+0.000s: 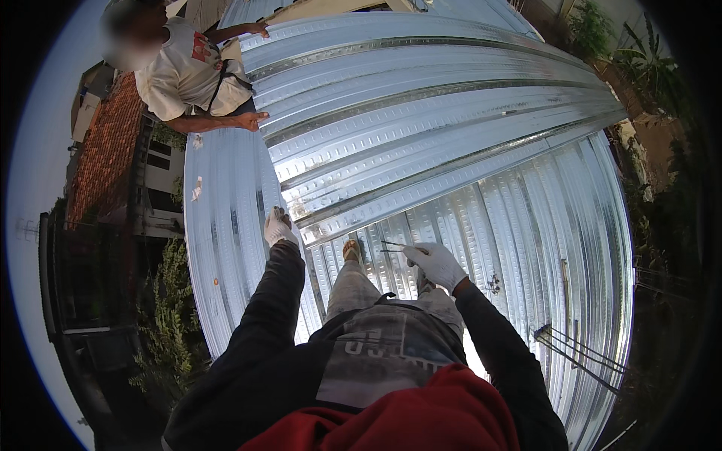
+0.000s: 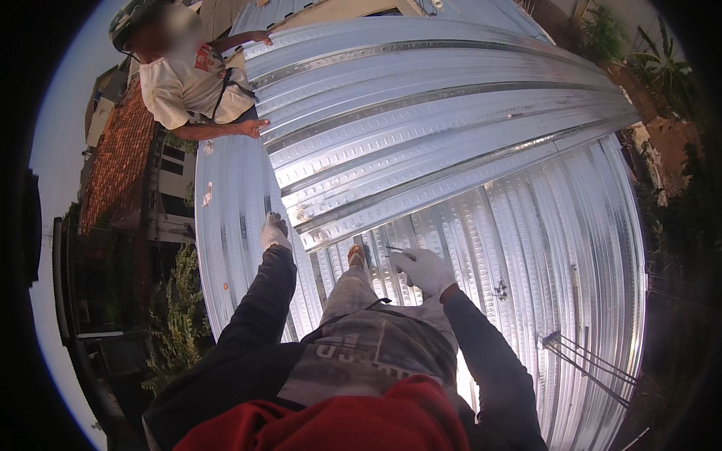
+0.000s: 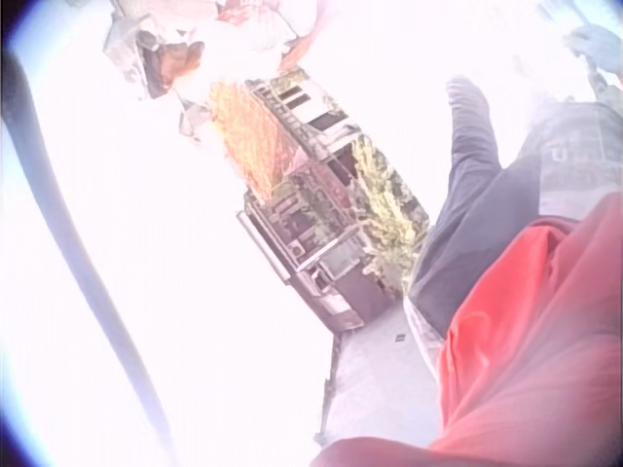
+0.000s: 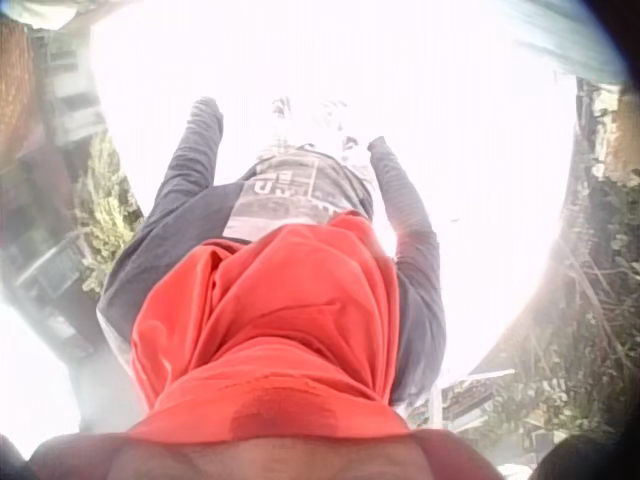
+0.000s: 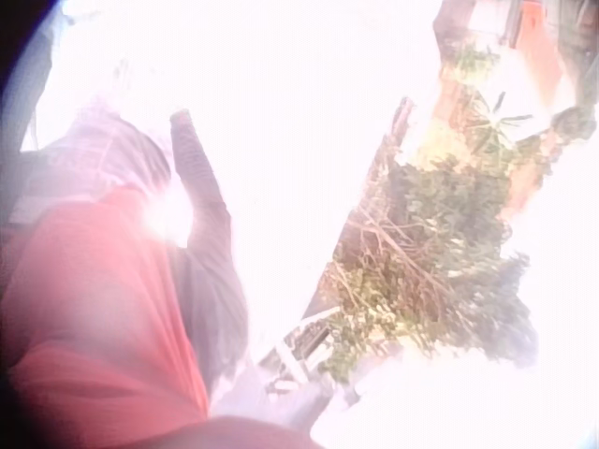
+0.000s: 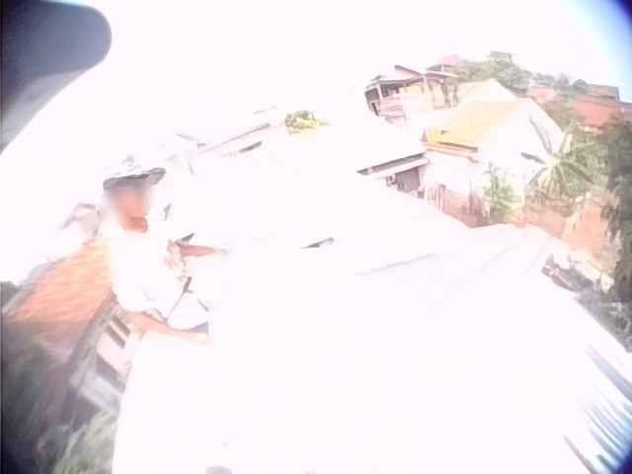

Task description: The person puts on gloves and then works with others to position and install metal roofing sheets on a roof structure.

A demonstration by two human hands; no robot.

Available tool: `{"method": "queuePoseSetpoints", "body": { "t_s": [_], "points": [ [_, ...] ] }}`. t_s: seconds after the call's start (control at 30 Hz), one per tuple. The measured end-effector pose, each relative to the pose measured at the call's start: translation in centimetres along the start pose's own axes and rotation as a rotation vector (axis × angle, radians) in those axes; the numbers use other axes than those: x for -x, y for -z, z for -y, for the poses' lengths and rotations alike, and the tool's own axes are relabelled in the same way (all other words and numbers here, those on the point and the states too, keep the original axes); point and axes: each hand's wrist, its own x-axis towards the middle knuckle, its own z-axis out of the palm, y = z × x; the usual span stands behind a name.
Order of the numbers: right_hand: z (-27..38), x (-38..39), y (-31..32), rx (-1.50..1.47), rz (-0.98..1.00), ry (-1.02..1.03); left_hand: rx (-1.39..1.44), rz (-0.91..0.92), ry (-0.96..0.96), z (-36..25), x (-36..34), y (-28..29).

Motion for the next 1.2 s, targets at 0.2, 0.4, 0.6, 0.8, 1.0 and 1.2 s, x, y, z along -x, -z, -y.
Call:
{"method": "queuePoseSetpoints", "body": {
  "t_s": [0.2, 0.4, 0.6, 0.8, 1.0, 1.2],
  "points": [
    [-6.9, -5.1, -1.7, -0.605, -0.34, -0.377, -0.839, 0.372, 0.324, 1.5, -8.3, 1.4],
    [-7.0, -17.5, -7.3, -0.56, -0.401, -0.371, -0.37, 0.744, 0.655, 7.4, -13.7, 4.1],
    [-13.4, -30.6, -19.3, -0.905, -0.723, -0.324, -0.922, 1.532, -0.207, 0.8, -11.2, -5.6],
    [-6.3, -28.0, -19.4, -1.155, -1.319, -0.309, -1.365, 1.595, -0.08, -2.3, -10.1, -7.0],
    [-3.6, -23.5, -12.7, -1.074, -1.432, -0.221, -0.897, 1.457, -0.017, -5.6, -4.0, -11.0],
    [-5.3, -20.4, -6.9, -1.071, -1.418, -0.028, -0.553, 1.418, 0.243, -7.0, 1.0, -15.6]
  ]
}}
